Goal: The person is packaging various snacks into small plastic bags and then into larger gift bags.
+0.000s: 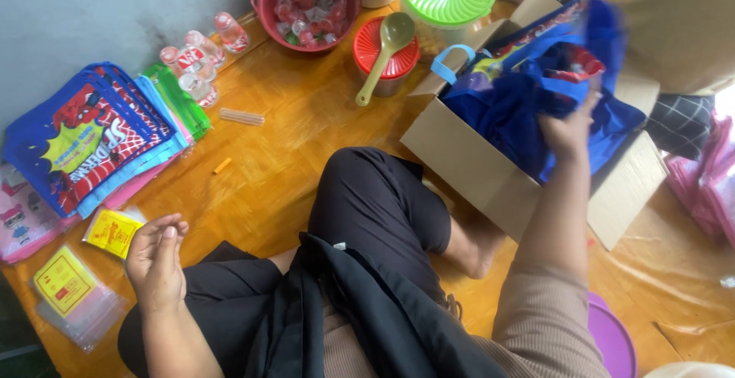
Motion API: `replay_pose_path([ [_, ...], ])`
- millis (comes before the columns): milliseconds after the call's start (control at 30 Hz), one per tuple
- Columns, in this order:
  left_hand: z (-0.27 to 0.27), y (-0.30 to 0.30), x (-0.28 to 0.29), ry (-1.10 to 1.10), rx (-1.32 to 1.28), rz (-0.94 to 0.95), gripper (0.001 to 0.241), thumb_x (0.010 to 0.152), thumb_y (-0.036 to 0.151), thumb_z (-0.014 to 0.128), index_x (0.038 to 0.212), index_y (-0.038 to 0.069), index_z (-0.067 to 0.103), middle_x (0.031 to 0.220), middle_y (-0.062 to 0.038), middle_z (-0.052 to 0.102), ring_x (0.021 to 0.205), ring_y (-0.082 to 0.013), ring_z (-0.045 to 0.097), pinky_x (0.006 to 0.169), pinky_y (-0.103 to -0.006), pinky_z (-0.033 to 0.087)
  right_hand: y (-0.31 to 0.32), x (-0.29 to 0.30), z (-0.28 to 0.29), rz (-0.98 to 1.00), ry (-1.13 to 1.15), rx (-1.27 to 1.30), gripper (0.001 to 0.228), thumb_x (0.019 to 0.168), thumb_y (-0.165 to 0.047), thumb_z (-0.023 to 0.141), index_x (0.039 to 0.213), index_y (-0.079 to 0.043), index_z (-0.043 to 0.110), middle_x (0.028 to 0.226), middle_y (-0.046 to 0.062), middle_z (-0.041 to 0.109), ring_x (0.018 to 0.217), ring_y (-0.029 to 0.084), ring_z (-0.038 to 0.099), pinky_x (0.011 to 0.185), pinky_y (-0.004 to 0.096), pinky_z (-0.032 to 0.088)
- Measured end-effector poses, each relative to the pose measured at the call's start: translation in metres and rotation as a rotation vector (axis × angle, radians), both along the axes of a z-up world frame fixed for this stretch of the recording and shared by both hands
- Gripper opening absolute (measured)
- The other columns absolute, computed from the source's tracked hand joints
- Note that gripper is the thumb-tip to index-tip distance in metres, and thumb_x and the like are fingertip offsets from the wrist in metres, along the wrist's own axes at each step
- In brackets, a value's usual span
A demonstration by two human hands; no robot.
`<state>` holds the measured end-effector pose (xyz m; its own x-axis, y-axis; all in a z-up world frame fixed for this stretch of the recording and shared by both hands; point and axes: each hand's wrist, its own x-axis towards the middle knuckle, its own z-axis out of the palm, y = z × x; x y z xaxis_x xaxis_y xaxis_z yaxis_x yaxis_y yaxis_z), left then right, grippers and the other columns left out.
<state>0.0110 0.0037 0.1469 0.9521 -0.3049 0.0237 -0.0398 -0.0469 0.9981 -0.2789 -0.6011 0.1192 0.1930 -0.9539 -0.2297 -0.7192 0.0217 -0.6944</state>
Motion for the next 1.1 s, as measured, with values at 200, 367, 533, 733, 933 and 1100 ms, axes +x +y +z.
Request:
replay_pose_path([
  [200,-0.020,0.054,0.016,0.093,-0.153,0.233,0.016,0.105,0.003,0.057,0.120,0.009,0.060,0.117,-0.004,0.064,0.107,-0.0107,0.064,0.107,-0.0247,0.057,0.033,0.008,-0.027,0.212,-0.005,-0.427,0.095,0.095,-0.038,0.073,0.164,-0.020,0.009,0.167,0.030,0.027,0.150,0.055,0.004,0.104,0.085,0.004],
  [367,-0.039,0.077,0.026,0.118,-0.179,0.387,0.013,0.104,0.005,0.060,0.116,0.010,0.062,0.114,-0.003,0.064,0.104,-0.0091,0.064,0.099,-0.0193,0.057,0.002,0.028,-0.081,0.295,0.398,-0.390,0.098,0.088,-0.071,0.056,0.154,0.001,0.046,0.165,0.030,0.023,0.149,0.051,-0.003,0.101,0.086,-0.005],
  [533,-0.035,0.089,0.017,0.122,-0.001,0.442,0.015,0.104,0.009,0.058,0.119,0.008,0.060,0.119,-0.007,0.064,0.110,-0.0142,0.064,0.104,-0.0247,0.055,0.029,0.033,-0.037,0.149,0.191,-0.191,0.110,0.083,-0.062,0.070,0.157,0.010,0.032,0.154,0.053,0.006,0.147,0.059,-0.001,0.105,0.080,-0.008],
  [733,-0.107,0.124,0.038,0.195,-0.100,0.562,0.018,0.101,0.007,0.061,0.119,0.009,0.061,0.114,-0.004,0.066,0.101,-0.0097,0.063,0.091,-0.0185,0.052,0.095,0.056,-0.004,-0.136,-0.406,-1.098,0.093,0.093,-0.006,0.089,0.154,-0.007,0.020,0.157,0.019,0.026,0.150,0.039,0.032,0.132,0.054,0.020],
  [933,-0.123,0.099,0.046,0.170,0.100,0.542,0.019,0.097,0.000,0.057,0.115,0.003,0.062,0.115,-0.010,0.065,0.106,-0.0161,0.063,0.097,-0.0248,0.051,0.191,0.159,0.058,0.580,-0.799,-1.000,0.056,0.082,0.016,0.053,0.133,0.000,0.036,0.127,0.019,0.037,0.119,0.036,0.042,0.108,0.048,0.042],
  [1100,-0.130,0.096,0.050,0.129,0.199,0.546,0.016,0.097,0.005,0.066,0.113,0.009,0.069,0.107,-0.012,0.067,0.096,-0.0144,0.067,0.090,-0.0319,0.056,0.151,0.238,-0.025,0.371,-1.149,0.182,0.051,0.095,0.004,0.067,0.139,-0.009,0.045,0.119,0.020,0.054,0.105,0.030,0.065,0.082,0.036,0.061],
])
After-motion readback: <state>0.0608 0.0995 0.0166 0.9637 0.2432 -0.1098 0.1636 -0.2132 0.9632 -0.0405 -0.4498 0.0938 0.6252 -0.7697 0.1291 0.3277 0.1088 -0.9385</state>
